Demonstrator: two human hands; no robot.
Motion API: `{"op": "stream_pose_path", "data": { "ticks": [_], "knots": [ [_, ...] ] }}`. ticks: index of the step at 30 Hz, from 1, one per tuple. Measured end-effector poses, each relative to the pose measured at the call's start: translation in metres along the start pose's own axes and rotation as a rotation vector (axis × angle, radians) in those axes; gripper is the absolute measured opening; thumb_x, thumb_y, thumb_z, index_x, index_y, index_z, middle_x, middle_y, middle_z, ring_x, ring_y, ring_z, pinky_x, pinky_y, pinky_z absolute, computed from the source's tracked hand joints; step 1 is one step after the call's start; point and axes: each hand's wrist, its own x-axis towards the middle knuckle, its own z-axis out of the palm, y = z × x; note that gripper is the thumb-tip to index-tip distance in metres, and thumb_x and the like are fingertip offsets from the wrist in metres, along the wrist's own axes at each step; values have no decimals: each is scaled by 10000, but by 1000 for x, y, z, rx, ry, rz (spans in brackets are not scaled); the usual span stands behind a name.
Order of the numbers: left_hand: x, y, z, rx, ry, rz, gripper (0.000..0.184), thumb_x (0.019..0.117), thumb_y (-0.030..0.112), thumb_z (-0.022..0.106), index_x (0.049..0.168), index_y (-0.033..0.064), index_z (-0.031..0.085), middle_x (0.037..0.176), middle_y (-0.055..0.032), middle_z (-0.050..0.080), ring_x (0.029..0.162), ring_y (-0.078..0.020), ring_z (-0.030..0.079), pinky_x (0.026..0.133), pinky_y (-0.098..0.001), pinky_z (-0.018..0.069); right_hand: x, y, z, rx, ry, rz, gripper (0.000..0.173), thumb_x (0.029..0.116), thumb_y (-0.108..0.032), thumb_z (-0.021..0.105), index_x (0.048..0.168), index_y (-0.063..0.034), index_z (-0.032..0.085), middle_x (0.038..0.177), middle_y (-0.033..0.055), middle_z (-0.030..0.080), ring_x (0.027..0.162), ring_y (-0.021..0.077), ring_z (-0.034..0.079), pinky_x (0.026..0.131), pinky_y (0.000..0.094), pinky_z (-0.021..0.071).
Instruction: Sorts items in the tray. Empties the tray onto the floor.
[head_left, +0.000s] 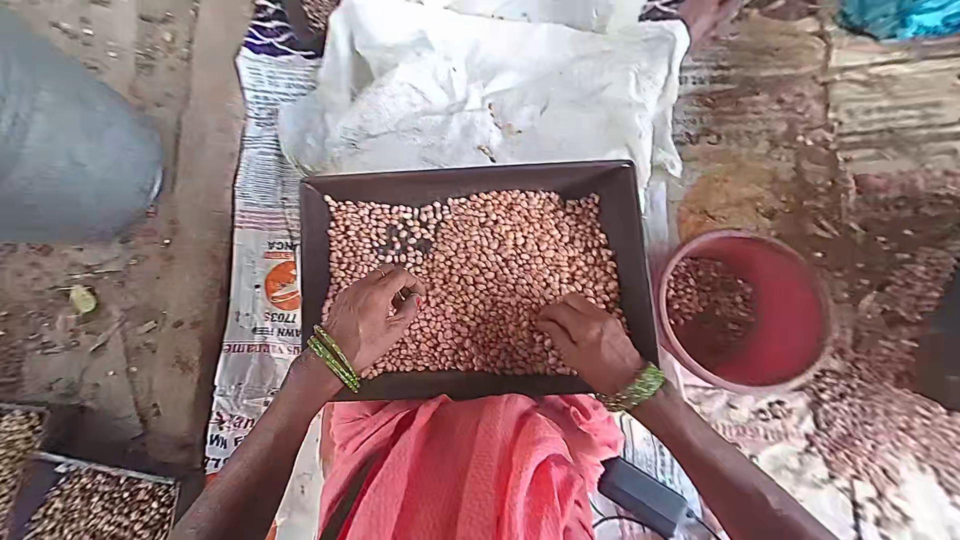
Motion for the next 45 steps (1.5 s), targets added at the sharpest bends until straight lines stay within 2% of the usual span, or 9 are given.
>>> {"op": "stream_pose_path", "data": {
  "ticks": [4,8,19,27,32,36,39,42,45],
  "knots": [
    [-6,4,1,-59,-49,-3,174,998,166,629,1088,57,730,1045,-119,703,855,-229,685,763,-433,568,-1,0,-25,587,41,357,103,990,-171,631,996,-83,684,769,-51,640,577,1,564,546,182,502],
    [11,15,11,-142,55,105,175,986,187,656,1044,28,702,956,-118,687,800,-217,674,725,-415,574,7,8,-39,1007,76,416,191,1052,-168,424,993,-145,604,805,-52,687,657,61,660,636,235,590],
    [15,-4,2,-76,43,113,151,976,156,700,1064,33,704,989,-139,694,805,-252,680,750,-469,566,-22,3,-44,216,-166,82,174,928,-111,655,1076,-96,747,928,40,619,757,100,596,661,259,522],
    [48,20,5,-62,34,147,147,992,143,667,1069,28,718,1010,-142,699,879,-257,684,810,-455,562,-17,8,-28,14,-171,6,118,942,-51,662,994,18,742,943,209,675,854,363,692,748,513,575],
    [87,51,17,3,-107,214,181,1017,121,629,1138,26,725,1141,-211,687,1047,-379,678,918,-556,535,-12,7,-44,449,-126,297,145,986,-185,641,1030,-54,687,892,2,682,746,52,642,692,238,544],
    [122,63,33,179,-321,194,301,1074,200,543,1271,14,675,1257,-229,634,1188,-392,625,1018,-542,494,-4,7,-53,908,-113,364,158,985,-100,462,1087,-82,581,908,6,712,730,87,693,666,222,587],
    [132,74,37,262,-413,135,342,1077,225,542,1291,-23,643,1328,-242,597,1251,-407,591,1057,-555,467,9,-7,-44,677,-105,329,153,1010,-157,541,1110,-95,640,841,-43,649,624,11,579,566,184,497],
    [136,69,34,246,-423,165,302,1076,191,537,1261,-12,661,1299,-237,615,1226,-404,606,1043,-564,468,23,-20,-19,364,-28,171,136,991,-188,614,1042,-104,709,814,-12,610,616,58,516,567,250,454],
    [133,55,22,113,-307,198,256,1057,159,567,1183,-19,700,1205,-234,661,1166,-385,632,1043,-536,467,37,-29,8,117,30,-56,179,965,-146,650,1073,-43,749,913,132,684,743,256,668,659,437,572]
  ]
}}
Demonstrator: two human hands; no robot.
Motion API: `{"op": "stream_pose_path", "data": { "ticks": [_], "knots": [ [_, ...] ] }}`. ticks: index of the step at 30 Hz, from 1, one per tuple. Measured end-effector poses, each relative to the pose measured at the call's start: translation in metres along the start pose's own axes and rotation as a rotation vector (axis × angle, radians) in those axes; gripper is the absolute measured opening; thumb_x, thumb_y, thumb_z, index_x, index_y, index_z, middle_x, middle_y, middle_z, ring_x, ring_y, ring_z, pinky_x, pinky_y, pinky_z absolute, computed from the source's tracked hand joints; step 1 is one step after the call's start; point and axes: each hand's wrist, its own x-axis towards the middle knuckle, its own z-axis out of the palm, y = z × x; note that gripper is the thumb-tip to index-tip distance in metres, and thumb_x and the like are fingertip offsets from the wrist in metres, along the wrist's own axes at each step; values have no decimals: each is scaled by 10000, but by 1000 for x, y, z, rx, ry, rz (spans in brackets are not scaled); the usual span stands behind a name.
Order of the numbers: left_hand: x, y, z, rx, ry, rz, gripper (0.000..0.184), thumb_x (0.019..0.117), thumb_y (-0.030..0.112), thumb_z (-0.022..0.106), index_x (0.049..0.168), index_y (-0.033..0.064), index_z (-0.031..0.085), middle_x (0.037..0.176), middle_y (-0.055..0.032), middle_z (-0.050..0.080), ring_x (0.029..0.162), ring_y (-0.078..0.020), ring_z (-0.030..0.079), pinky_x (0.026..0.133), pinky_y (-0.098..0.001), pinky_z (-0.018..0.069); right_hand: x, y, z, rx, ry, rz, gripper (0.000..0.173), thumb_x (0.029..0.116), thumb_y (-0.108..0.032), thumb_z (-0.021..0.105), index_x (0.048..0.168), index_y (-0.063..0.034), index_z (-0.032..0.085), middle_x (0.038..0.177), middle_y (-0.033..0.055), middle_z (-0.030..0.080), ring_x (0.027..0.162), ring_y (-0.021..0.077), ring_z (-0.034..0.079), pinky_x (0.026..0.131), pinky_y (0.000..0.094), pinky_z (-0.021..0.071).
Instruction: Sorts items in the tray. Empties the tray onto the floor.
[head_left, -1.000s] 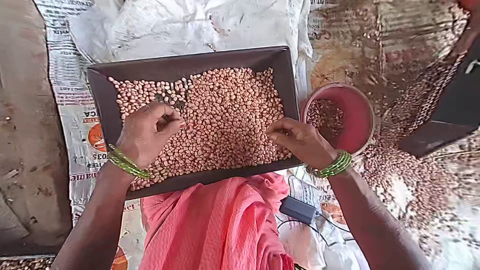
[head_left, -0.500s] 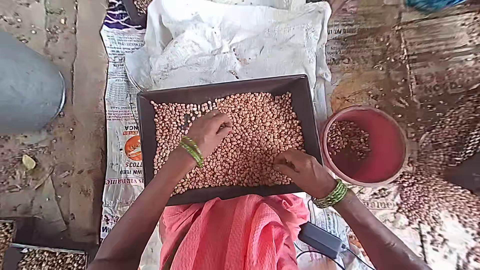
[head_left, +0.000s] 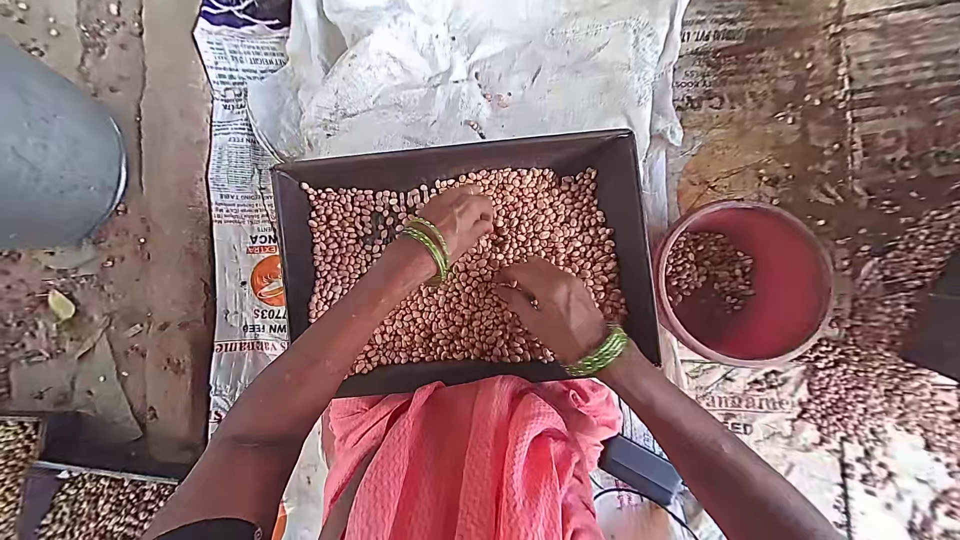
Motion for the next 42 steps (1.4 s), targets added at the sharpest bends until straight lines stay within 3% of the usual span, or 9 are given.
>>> {"op": "stream_pose_path", "data": {
  "ticks": [6,13,18,21,27,31,34,38,42],
  "knots": [
    [-38,-21,-27,-46,124,-122,224,1028,142,613,1155,-27,688,1134,-225,677,1071,-372,660,972,-561,497,16,-3,33,-209,-56,-111,156,962,-80,640,1027,39,716,970,216,698,876,380,728,708,504,605],
    [-26,-10,-13,-35,71,-49,229,1039,148,600,1199,7,683,1157,-208,679,1068,-360,667,976,-539,507,24,15,-19,740,-114,413,221,1016,-179,420,1110,-71,588,886,8,686,638,64,615,574,230,525],
    [-43,-19,-23,-53,260,-85,180,1009,119,638,1124,-2,704,1079,-203,676,983,-344,673,902,-526,529,58,11,-8,6,-123,233,294,1051,-261,589,1130,2,695,1036,199,680,909,354,691,788,571,557],
    [-66,-30,-28,-11,298,-150,155,999,105,660,1098,-4,706,1053,-212,678,947,-367,676,865,-555,535,72,3,13,-197,-183,202,252,1020,-230,625,1076,6,690,1072,224,677,930,417,699,764,613,564],
    [-63,-15,-16,-84,202,-143,246,1019,153,632,1193,-4,706,1165,-216,707,1126,-378,673,1013,-571,499,50,6,-13,677,-34,444,132,1004,-104,524,1038,-41,636,713,-12,584,565,63,542,546,243,493],
    [-66,60,2,-326,149,106,358,1001,156,655,1344,55,664,1320,-177,663,1194,-314,652,1029,-472,513,13,0,-33,1190,174,640,384,1069,-149,274,964,-106,641,827,-8,712,783,122,704,756,318,610],
    [-80,70,10,-331,45,194,458,1040,249,600,1476,114,562,1477,-142,566,1326,-299,563,1098,-456,439,-17,17,-54,1120,278,680,467,1123,-254,180,919,-197,596,761,-84,701,651,16,658,567,176,538],
    [-137,1,19,-223,239,-126,351,1015,236,641,1332,91,680,1345,-146,661,1278,-299,613,1078,-495,487,-88,109,-101,1239,190,391,434,1109,-422,343,1098,-246,740,999,-68,744,830,25,696,714,187,579],
    [-193,-56,26,40,130,-501,460,1005,224,666,1422,44,586,1353,-273,614,1210,-481,615,996,-683,463,-103,83,-133,930,418,629,464,1100,-285,234,950,-261,671,811,-125,692,665,-14,624,611,160,532]
  ]
}}
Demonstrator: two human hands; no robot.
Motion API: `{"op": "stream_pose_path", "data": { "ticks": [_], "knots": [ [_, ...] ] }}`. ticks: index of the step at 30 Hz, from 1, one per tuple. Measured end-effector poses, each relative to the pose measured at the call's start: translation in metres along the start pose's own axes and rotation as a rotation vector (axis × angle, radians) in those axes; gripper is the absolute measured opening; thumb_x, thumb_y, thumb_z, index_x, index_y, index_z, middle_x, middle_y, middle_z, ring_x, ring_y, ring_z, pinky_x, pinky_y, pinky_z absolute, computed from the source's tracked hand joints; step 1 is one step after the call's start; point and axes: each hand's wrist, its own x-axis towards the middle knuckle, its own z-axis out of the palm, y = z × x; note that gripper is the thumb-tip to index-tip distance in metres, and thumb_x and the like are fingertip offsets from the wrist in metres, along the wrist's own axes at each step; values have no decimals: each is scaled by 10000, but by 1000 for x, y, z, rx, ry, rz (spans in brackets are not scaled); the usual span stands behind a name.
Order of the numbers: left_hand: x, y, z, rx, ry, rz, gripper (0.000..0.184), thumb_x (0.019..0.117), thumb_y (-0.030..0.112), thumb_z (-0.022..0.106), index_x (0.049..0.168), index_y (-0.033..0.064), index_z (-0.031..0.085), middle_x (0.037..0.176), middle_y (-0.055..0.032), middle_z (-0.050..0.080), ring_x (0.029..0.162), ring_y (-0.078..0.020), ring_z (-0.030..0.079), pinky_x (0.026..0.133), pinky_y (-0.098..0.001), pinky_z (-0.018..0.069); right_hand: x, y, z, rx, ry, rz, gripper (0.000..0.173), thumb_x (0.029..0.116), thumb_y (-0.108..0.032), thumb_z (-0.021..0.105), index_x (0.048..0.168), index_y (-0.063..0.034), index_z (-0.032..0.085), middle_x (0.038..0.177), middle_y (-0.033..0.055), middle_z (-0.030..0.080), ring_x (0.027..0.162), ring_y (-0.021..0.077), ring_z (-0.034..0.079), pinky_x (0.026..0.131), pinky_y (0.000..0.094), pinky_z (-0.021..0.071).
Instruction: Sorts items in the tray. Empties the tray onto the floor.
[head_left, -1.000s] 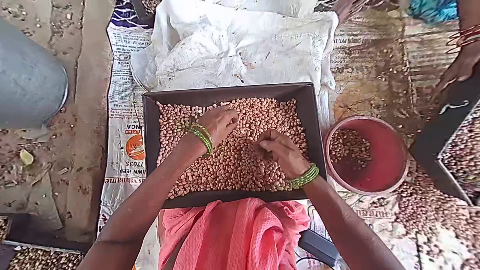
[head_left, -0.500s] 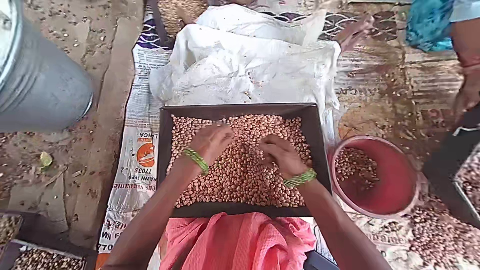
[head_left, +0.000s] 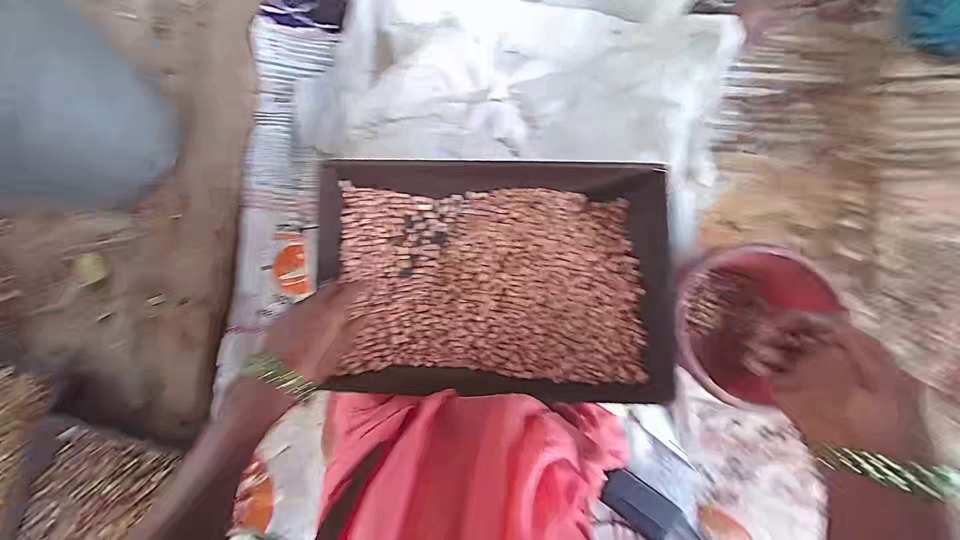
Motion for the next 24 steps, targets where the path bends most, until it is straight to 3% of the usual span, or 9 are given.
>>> {"op": "stream_pose_path", "data": {
  "ticks": [2,4,5,7,12,16,19,21,24],
  "knots": [
    [-7,-8,8,133,-75,-17,600,954,244,740,1472,37,519,1321,-358,577,1029,-583,645,832,-755,485,2,-8,-7,-282,189,-51,398,1099,-207,273,958,-157,642,777,-76,660,642,22,621,613,196,551],
    [-11,-3,16,207,-152,-80,759,898,255,809,1536,68,443,1430,-370,489,1012,-614,634,800,-752,494,5,-8,-21,-776,212,-55,360,1106,-237,390,1138,-6,664,1031,79,687,929,138,671,880,344,553],
    [-8,1,19,217,-175,-112,799,882,260,828,1546,69,426,1474,-358,454,1020,-607,636,806,-735,505,8,-10,-26,-949,167,-47,410,1107,-258,415,1229,46,662,1209,213,676,1126,311,652,1008,530,481],
    [0,11,25,184,-206,-129,803,892,258,817,1536,23,399,1494,-358,430,1062,-598,630,834,-724,510,15,-5,-35,-1108,115,-107,456,1091,-297,426,1311,43,636,1401,272,583,1332,422,540,1118,633,373],
    [12,62,40,-177,-120,169,677,923,137,712,1539,72,439,1374,-341,554,1092,-548,637,893,-691,509,24,-14,23,-967,42,-430,322,1063,-180,483,1252,0,674,1272,181,673,1158,260,662,1009,467,522],
    [19,64,31,-431,121,458,578,966,328,642,1479,93,523,1415,-199,583,1060,-296,722,867,-471,621,36,-12,67,-1264,-110,-706,222,996,-102,567,1067,-43,770,1303,176,669,1255,422,569,1059,631,391],
    [32,18,-1,-264,244,433,544,999,413,573,1418,67,583,1468,-186,552,1228,-374,628,960,-596,537,43,3,76,-1538,-142,-768,139,922,-99,687,1009,-81,794,1513,172,533,1442,513,373,1143,748,199],
    [40,-9,-19,-122,269,391,503,990,364,557,1387,58,601,1457,-212,550,1305,-474,546,1002,-707,437,46,10,76,-1586,-159,-792,135,877,-78,735,997,-64,795,1544,188,497,1460,532,337,1128,776,197],
    [42,-39,-36,109,368,292,426,1009,372,526,1318,115,668,1416,-145,607,1322,-423,542,1108,-687,320,47,13,82,-1555,-206,-800,125,884,-23,712,988,-1,778,1505,216,531,1433,554,368,1092,802,238]
  ]
}}
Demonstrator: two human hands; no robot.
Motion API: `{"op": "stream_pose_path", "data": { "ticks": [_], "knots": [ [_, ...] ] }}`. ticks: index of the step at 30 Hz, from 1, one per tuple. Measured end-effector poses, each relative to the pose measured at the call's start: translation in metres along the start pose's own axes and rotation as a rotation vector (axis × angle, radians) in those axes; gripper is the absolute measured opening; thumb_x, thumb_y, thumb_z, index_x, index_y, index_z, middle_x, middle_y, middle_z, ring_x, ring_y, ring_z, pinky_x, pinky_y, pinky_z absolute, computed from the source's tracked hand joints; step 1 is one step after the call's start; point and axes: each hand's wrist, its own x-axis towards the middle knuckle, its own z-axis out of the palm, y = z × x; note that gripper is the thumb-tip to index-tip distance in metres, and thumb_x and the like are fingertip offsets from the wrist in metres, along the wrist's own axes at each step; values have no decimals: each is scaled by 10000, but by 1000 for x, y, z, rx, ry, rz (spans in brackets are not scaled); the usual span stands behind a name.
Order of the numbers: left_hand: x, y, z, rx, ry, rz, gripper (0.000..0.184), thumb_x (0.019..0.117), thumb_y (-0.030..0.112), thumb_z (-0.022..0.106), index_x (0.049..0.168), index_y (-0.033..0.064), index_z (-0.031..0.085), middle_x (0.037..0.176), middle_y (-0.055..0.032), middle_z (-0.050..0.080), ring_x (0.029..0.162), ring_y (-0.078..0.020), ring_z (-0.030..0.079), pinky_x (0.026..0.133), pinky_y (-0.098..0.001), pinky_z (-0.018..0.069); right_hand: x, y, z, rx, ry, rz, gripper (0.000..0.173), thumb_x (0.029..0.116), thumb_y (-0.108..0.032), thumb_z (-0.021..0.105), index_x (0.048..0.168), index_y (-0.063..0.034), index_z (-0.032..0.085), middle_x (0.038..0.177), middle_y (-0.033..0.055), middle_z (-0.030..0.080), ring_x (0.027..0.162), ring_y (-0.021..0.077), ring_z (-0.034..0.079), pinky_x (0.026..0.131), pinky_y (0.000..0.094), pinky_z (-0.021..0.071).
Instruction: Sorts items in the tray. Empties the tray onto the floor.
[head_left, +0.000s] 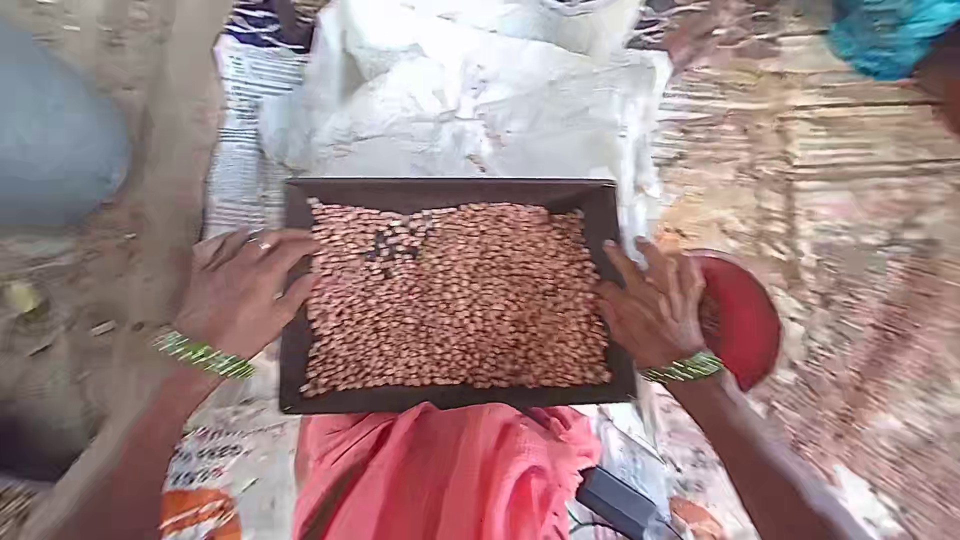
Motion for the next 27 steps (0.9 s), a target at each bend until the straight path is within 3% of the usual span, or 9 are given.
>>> {"op": "stream_pose_path", "data": {
  "ticks": [3,6,8,11,15,19,21,23,27],
  "knots": [
    [3,-4,-10,141,7,-3,273,1031,226,586,1208,79,732,1380,-165,634,1389,-438,478,1165,-716,200,1,8,11,70,68,-57,232,977,-106,569,985,41,748,1468,217,568,1424,544,395,1105,775,255],
    [8,-3,8,152,48,71,183,997,103,619,1089,74,774,1219,-174,700,1287,-454,554,1132,-747,219,1,17,6,441,179,35,422,1011,-288,528,1016,103,687,1435,274,562,1405,478,439,1143,650,314],
    [12,-5,25,206,45,114,163,975,62,630,1023,98,782,1079,-141,729,1196,-414,609,1127,-719,247,5,12,-6,1016,234,230,236,1008,-223,517,1097,-39,635,1360,70,638,1263,183,606,1052,350,505],
    [17,-9,38,305,-58,136,120,976,99,655,988,110,775,1030,-113,726,1173,-373,612,1151,-680,223,35,-22,-16,1573,47,319,237,992,-234,453,1111,-248,658,1167,-28,725,957,133,725,773,317,622],
    [15,-7,34,336,-125,160,103,957,132,701,1016,93,775,1042,-132,720,1170,-394,607,1145,-681,239,89,-116,8,1202,-234,133,195,999,-100,560,1151,-43,669,999,32,676,744,85,628,673,274,551],
    [11,-2,36,410,-95,180,124,910,24,702,997,77,771,1032,-122,723,1159,-370,615,1160,-624,263,138,-198,59,681,-59,-316,149,972,-115,657,1038,-35,764,949,172,688,835,317,704,722,488,598],
    [12,-5,37,434,-65,216,115,901,-1,690,970,55,763,1009,-122,719,1145,-361,622,1157,-611,277,157,-218,71,515,-60,-443,146,962,-71,656,1067,-32,750,980,195,666,901,376,695,697,514,588],
    [15,-9,35,448,-57,260,119,900,-26,659,952,38,745,994,-134,713,1123,-362,632,1145,-608,304,172,-227,69,390,-149,-490,199,971,-31,621,1144,-25,719,1065,217,669,998,413,689,732,538,589],
    [21,6,21,495,-318,244,222,941,-117,539,1041,-27,716,1096,-213,691,1188,-412,597,1181,-618,248,184,-237,57,244,-338,-510,247,1027,-19,510,1212,23,667,1135,245,657,1063,451,671,745,568,573]
  ]
}}
